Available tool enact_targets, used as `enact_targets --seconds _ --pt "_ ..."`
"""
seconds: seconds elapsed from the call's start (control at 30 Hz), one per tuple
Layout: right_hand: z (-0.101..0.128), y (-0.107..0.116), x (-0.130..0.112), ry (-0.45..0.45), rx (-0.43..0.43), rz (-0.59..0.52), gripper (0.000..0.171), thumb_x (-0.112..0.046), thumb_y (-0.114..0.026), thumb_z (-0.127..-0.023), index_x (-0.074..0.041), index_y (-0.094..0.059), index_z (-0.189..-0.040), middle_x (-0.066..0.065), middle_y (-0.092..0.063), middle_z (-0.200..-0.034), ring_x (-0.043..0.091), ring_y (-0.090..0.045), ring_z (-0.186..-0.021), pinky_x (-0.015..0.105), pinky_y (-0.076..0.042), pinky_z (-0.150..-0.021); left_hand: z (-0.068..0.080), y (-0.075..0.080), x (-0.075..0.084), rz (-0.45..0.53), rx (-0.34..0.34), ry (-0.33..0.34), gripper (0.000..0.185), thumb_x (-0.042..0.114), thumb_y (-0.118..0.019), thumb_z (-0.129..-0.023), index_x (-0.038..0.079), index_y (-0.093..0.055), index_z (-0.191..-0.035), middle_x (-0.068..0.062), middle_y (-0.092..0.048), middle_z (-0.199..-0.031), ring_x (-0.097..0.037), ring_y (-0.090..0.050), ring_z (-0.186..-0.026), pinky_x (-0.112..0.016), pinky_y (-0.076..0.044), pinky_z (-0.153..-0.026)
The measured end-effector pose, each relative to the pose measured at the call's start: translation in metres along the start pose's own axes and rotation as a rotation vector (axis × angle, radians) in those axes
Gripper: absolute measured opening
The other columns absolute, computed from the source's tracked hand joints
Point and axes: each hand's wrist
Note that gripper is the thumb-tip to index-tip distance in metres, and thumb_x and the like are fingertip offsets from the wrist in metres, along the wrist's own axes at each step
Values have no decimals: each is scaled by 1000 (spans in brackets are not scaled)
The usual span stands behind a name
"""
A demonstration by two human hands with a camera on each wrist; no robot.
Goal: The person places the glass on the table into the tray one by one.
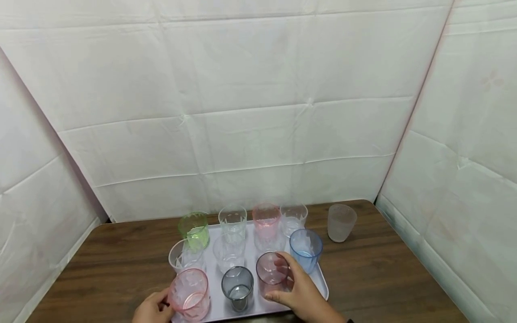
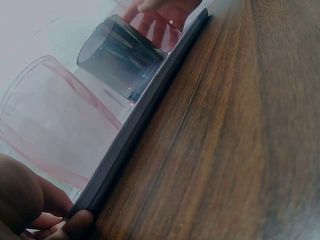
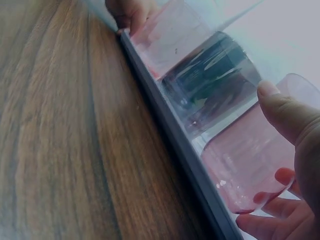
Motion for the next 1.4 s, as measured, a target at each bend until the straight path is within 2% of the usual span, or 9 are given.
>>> enact_targets --seconds 0.27,0.43,0.57,0.67,0.8,0.93,1.2,1.3,1.4 --pt "2 2 -4 24 -18 90 85 -20 -86 -81 -2 -33 -146 23 -55 -133 25 -64 -114 24 -54 -89 0 0 1 1 3 -4 31 7 -74 -73 -3 -74 -103 7 -56 -77 4 -47 -65 -22 -44 -62" --pt "9 23 -31 -80 -187 436 84 -39 -80 -85 3 -42 -146 19 -62 -132 36 -65 -114 42 -55 -92 0 1 1 0 2 -17 31 7 -74 -73 -2 -74 -103 7 -55 -77 3 -46 -65 -22 -44 -61" --pt "20 49 -60 -154 -355 686 69 -49 -75 -86 -1 -60 -135 11 -70 -121 28 -68 -106 49 -56 -87 0 1 1 -3 6 -30 31 6 -73 -72 -2 -74 -102 8 -54 -76 3 -46 -65 -22 -43 -61" --pt "26 73 -77 -121 -452 662 55 -46 -72 -90 -10 -66 -130 0 -72 -115 15 -68 -102 38 -57 -82 0 1 1 -2 -2 -14 32 7 -73 -73 -2 -74 -103 8 -54 -77 4 -45 -65 -22 -43 -61" --pt "25 109 -86 75 -484 449 36 -26 -68 -97 -14 -65 -131 -6 -72 -115 7 -67 -104 28 -56 -82 -1 2 1 -1 -19 1 32 7 -73 -73 -2 -74 -104 7 -54 -77 3 -45 -65 -22 -42 -61" --pt "14 144 -80 142 -218 298 24 -7 -63 -99 -12 -68 -122 -2 -74 -109 10 -70 -97 27 -57 -79 -1 2 -1 2 -34 4 33 7 -72 -73 -3 -73 -104 7 -54 -77 3 -44 -65 -22 -42 -61" --pt "-10 181 -11 -38 465 -183 19 -14 -63 -100 -5 -64 -116 -11 -73 -104 3 -69 -92 15 -52 -81 -1 1 -5 21 -64 19 35 8 -70 -71 -3 -73 -105 7 -54 -77 4 -43 -64 -22 -42 -61" --pt "-13 181 21 -117 645 -210 28 -17 -67 -98 -9 -60 -123 -16 -69 -107 -2 -65 -95 10 -49 -81 -1 2 -4 32 -58 21 36 8 -70 -71 -3 -73 -105 8 -54 -77 4 -44 -64 -21 -42 -61" --pt "-17 180 46 -254 709 -75 55 -29 -65 -99 -9 -44 -146 -5 -59 -133 4 -55 -120 9 -42 -91 -2 2 -3 35 -47 19 35 8 -71 -71 -2 -73 -105 9 -54 -77 5 -44 -64 -21 -42 -60"
Point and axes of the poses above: each hand's wrist, its own z-axis away from the middle knuckle, its own y-axis out of the back of the hand, x = y × z
